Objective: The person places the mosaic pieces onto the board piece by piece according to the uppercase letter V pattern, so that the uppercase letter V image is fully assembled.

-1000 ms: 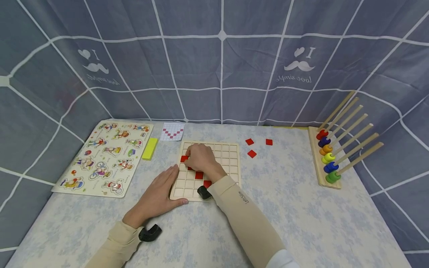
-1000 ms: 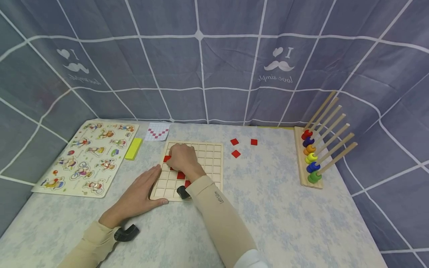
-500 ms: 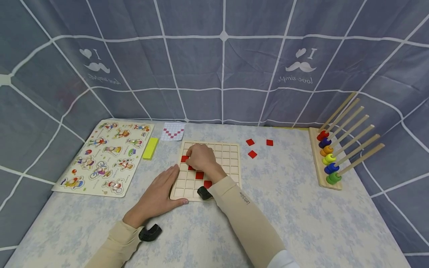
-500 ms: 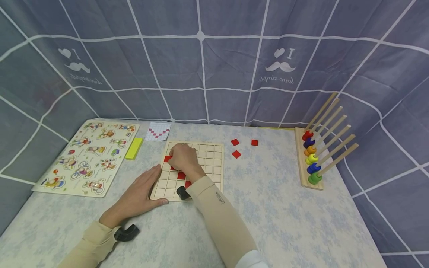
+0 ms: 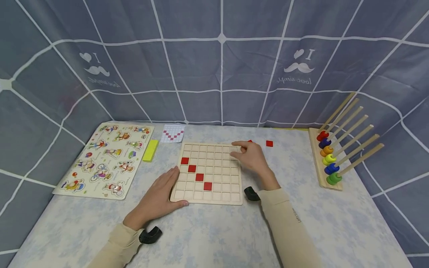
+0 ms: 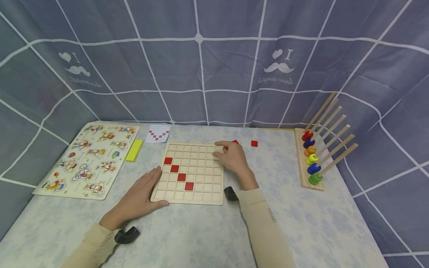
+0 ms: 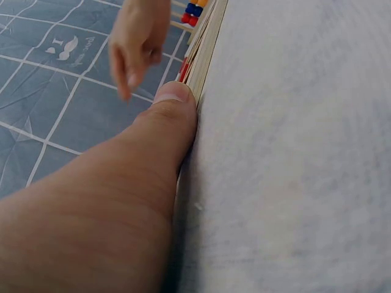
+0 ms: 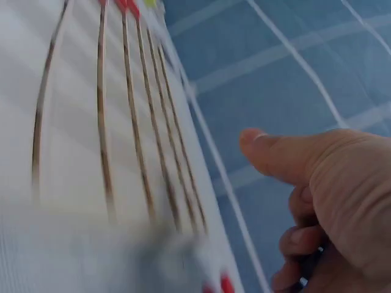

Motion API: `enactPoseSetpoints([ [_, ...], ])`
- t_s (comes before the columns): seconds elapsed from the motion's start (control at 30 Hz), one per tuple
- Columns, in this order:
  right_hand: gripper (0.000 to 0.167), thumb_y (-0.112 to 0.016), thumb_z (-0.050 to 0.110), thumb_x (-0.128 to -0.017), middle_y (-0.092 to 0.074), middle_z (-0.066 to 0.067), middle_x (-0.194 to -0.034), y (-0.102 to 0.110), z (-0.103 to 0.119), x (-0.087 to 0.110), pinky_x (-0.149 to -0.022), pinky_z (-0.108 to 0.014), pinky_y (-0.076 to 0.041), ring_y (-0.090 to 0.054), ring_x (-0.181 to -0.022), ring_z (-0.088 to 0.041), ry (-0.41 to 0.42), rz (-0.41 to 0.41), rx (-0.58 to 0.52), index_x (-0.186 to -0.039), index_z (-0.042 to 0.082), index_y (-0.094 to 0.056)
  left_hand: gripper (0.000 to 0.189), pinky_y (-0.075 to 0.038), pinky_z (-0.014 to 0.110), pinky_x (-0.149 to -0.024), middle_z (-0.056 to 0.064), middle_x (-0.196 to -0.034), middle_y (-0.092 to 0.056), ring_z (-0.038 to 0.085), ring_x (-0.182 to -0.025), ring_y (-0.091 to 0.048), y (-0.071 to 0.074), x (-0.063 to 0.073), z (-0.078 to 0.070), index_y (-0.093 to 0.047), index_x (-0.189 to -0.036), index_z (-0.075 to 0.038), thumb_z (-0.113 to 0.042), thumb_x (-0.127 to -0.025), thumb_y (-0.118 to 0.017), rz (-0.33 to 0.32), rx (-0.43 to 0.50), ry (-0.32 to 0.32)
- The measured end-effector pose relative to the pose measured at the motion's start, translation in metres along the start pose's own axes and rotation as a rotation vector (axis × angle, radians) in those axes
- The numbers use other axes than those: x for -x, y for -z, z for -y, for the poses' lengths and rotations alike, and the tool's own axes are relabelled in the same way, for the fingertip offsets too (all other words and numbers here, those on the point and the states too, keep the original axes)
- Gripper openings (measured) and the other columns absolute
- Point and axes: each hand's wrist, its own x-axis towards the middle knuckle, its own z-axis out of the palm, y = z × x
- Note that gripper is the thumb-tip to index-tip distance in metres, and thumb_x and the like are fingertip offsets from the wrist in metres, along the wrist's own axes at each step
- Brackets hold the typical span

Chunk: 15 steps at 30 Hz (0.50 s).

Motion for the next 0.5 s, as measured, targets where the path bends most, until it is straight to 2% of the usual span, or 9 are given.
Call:
enactPoseSetpoints([
  [0.13,0.039,-0.076,0.022,-0.092,-0.036,0.002,-0.067,0.022,-0.034,0.011,-0.061,-0.031,-0.034,-0.032,-0.063,-0.016,-0.033,-0.067,0.035,-0.13,0.012,-0.071,0.119,-0.023,0.054,-0.126,0.011,-0.172,-0.018,0.033,-0.158,-0.021,0.001,0.0,0.002,-0.015,-0.165,-0.007,-0.069,-0.081,-0.073,0.004,-0.011,-0.008],
  [0.27,0.041,-0.075,0.022,-0.094,-0.038,0.001,-0.068,0.029,-0.058,0.015,-0.07,-0.035,-0.036,-0.034,-0.067,-0.018,-0.044,-0.098,0.068,-0.133,0.011,-0.069,0.119,-0.023,0.055,-0.126,0.012,-0.171,-0.019,0.034,-0.157,-0.022,0.002,0.0,0.002,-0.015,-0.164,-0.006,-0.068,-0.081,-0.073,0.001,-0.018,-0.008],
  [0.5,0.039,-0.077,0.024,-0.092,-0.043,0.001,-0.068,0.026,-0.074,0.018,-0.074,-0.034,-0.039,-0.038,-0.067,-0.017,-0.073,-0.14,0.127,-0.128,0.009,-0.072,0.118,-0.024,0.055,-0.126,0.013,-0.171,-0.02,0.034,-0.157,-0.022,0.002,0.001,0.001,-0.016,-0.164,-0.006,-0.069,-0.082,-0.072,0.005,-0.012,-0.009],
])
